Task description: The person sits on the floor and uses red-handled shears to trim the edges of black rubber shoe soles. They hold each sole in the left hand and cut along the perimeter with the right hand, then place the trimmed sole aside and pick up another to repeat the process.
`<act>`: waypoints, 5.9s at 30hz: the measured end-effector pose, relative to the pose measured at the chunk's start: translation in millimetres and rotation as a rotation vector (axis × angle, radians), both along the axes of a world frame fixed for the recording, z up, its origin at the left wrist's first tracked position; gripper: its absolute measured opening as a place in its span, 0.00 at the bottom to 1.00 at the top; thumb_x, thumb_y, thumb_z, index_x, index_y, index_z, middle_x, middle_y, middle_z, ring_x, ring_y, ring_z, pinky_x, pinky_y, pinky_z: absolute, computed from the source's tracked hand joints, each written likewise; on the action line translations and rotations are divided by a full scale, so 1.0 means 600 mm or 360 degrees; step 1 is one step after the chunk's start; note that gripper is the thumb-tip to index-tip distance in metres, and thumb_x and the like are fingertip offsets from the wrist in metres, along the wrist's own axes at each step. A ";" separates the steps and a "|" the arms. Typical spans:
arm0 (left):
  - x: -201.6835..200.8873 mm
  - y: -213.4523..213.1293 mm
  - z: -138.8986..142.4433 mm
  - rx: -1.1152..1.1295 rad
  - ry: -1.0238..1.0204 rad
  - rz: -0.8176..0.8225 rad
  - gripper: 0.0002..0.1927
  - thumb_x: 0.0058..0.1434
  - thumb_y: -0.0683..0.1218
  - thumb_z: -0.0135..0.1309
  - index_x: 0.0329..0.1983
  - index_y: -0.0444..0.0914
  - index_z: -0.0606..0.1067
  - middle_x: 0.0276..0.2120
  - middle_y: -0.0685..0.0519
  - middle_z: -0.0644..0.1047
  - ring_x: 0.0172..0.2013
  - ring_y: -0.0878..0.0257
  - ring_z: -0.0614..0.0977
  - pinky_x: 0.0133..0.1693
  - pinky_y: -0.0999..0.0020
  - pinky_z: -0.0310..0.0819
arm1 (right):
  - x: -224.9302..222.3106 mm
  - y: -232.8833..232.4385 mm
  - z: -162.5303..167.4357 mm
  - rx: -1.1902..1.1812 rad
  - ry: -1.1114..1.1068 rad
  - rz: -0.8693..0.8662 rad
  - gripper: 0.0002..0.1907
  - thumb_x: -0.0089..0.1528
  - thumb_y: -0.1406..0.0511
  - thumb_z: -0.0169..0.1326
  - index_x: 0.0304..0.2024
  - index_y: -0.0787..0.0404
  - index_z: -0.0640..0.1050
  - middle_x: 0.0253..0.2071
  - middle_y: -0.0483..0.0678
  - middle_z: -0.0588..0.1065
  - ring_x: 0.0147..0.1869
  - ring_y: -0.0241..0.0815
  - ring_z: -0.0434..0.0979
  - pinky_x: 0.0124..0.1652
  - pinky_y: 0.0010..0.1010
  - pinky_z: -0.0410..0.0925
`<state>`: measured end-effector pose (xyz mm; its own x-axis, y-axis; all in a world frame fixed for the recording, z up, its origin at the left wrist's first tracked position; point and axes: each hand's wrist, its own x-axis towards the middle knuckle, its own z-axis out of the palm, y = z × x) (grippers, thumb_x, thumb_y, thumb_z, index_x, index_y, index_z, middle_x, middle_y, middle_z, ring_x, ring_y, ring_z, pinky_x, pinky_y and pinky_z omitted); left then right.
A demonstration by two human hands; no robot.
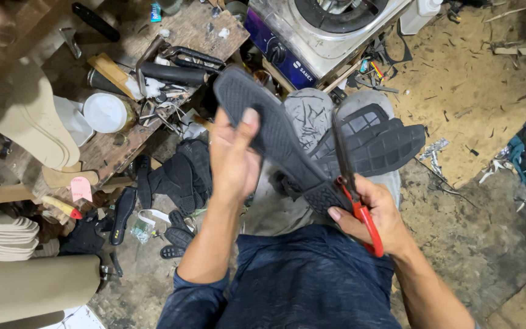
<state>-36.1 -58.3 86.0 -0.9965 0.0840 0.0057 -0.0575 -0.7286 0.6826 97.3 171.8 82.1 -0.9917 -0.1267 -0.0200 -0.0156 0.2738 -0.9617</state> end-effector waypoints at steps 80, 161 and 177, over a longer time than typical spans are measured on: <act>-0.069 -0.084 0.111 -0.1487 0.1043 -0.0095 0.10 0.64 0.40 0.63 0.46 0.31 0.79 0.39 0.49 0.81 0.39 0.61 0.82 0.43 0.68 0.77 | -0.073 0.065 0.109 0.1344 0.0621 -0.0069 0.26 0.52 0.49 0.66 0.40 0.63 0.79 0.15 0.49 0.68 0.18 0.49 0.69 0.24 0.39 0.63; 0.006 -0.015 -0.014 0.0004 0.0059 -0.0095 0.20 0.65 0.30 0.58 0.58 0.32 0.71 0.48 0.49 0.78 0.45 0.62 0.82 0.49 0.68 0.80 | -0.071 -0.033 0.109 0.1061 0.0378 -0.0091 0.23 0.49 0.53 0.70 0.35 0.62 0.77 0.15 0.54 0.69 0.20 0.57 0.70 0.24 0.43 0.62; 0.001 -0.030 -0.018 -0.0344 0.0125 -0.0131 0.35 0.64 0.33 0.62 0.71 0.30 0.60 0.55 0.47 0.76 0.54 0.57 0.79 0.57 0.61 0.77 | -0.064 -0.007 0.063 0.0510 0.0076 -0.0160 0.15 0.59 0.60 0.63 0.32 0.64 0.74 0.18 0.48 0.68 0.20 0.36 0.61 0.23 0.31 0.58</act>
